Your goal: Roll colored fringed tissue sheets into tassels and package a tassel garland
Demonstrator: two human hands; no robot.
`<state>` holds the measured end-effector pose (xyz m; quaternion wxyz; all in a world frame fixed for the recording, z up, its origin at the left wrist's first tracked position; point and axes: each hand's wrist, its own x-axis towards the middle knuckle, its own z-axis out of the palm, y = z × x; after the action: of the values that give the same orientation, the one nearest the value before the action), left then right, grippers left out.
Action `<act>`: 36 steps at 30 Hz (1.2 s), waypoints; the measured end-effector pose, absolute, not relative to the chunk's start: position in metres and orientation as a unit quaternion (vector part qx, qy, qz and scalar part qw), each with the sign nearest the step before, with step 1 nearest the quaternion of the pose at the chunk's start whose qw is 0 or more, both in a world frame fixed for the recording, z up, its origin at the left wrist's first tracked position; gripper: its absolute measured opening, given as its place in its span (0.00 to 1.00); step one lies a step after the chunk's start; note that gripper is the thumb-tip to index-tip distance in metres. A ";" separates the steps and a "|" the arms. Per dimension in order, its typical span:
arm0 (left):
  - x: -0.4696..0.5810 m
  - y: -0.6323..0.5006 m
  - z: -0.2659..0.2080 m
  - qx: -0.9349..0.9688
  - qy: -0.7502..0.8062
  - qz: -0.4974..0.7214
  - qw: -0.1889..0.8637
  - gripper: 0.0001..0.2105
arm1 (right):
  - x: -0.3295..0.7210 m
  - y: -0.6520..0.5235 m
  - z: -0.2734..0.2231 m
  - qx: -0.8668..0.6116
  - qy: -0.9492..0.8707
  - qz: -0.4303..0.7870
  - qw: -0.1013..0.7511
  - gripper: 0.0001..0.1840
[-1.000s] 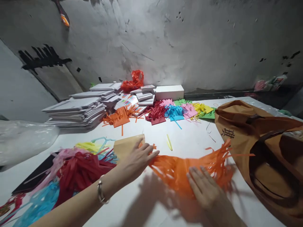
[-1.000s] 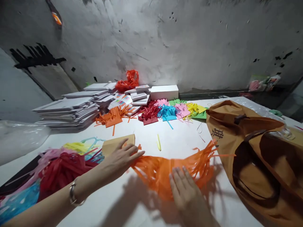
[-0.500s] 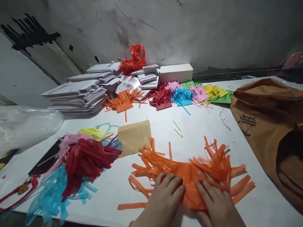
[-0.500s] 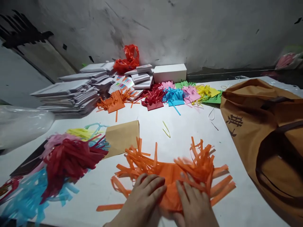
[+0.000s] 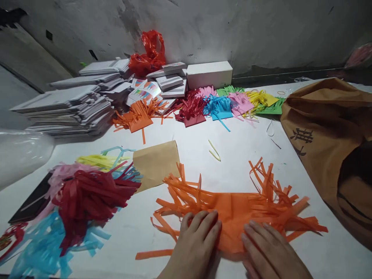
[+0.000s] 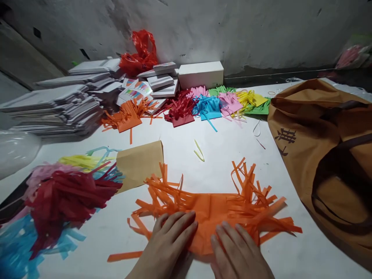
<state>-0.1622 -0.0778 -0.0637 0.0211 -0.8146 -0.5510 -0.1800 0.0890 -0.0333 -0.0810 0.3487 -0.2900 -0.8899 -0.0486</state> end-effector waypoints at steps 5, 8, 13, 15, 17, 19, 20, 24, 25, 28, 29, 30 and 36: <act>-0.168 -0.080 -0.055 -0.840 -0.514 -0.176 -0.007 0.21 | 0.055 -0.038 -0.079 -0.297 -0.880 0.015 0.370 0.16; -0.167 -0.082 -0.056 -0.828 -0.513 -0.225 -0.033 0.12 | 0.061 -0.041 -0.081 -0.326 -0.869 0.036 0.371 0.14; -0.161 -0.079 -0.061 -0.802 -0.529 -0.255 -0.104 0.07 | 0.057 -0.044 -0.087 -0.346 -0.869 0.005 0.355 0.14; -0.160 -0.078 -0.058 -0.797 -0.533 -0.261 -0.114 0.10 | 0.056 -0.043 -0.086 -0.338 -0.881 0.002 0.332 0.14; -0.160 -0.077 -0.054 -0.797 -0.534 -0.250 -0.131 0.07 | 0.057 -0.041 -0.083 -0.337 -0.883 0.020 0.325 0.16; -0.159 -0.077 -0.052 -0.803 -0.530 -0.232 -0.147 0.06 | 0.059 -0.038 -0.078 -0.342 -0.877 0.058 0.331 0.16; -0.158 -0.077 -0.052 -0.804 -0.529 -0.228 -0.150 0.06 | 0.059 -0.037 -0.076 -0.342 -0.875 0.074 0.335 0.15; -0.155 -0.078 -0.059 -0.800 -0.528 -0.246 -0.146 0.07 | 0.064 -0.032 -0.071 -0.332 -0.888 0.093 0.304 0.15; -0.154 -0.078 -0.060 -0.802 -0.522 -0.247 -0.153 0.06 | 0.066 -0.031 -0.071 -0.331 -0.891 0.101 0.292 0.16; -0.154 -0.077 -0.060 -0.814 -0.503 -0.237 -0.170 0.13 | 0.071 -0.026 -0.070 -0.315 -0.898 0.139 0.275 0.16; -0.154 -0.077 -0.059 -0.816 -0.500 -0.238 -0.166 0.13 | 0.073 -0.024 -0.069 -0.303 -0.901 0.148 0.273 0.14; -0.154 -0.076 -0.058 -0.815 -0.502 -0.244 -0.158 0.11 | 0.074 -0.022 -0.069 -0.293 -0.904 0.152 0.271 0.13; -0.154 -0.068 -0.050 -0.792 -0.556 -0.215 -0.133 0.13 | 0.073 -0.011 -0.074 -0.344 -0.892 0.141 0.259 0.07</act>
<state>-0.1536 -0.0683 -0.0497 -0.1325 -0.7921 -0.5558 -0.2147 0.0735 -0.0109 -0.0738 0.2588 -0.3438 -0.8917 0.1406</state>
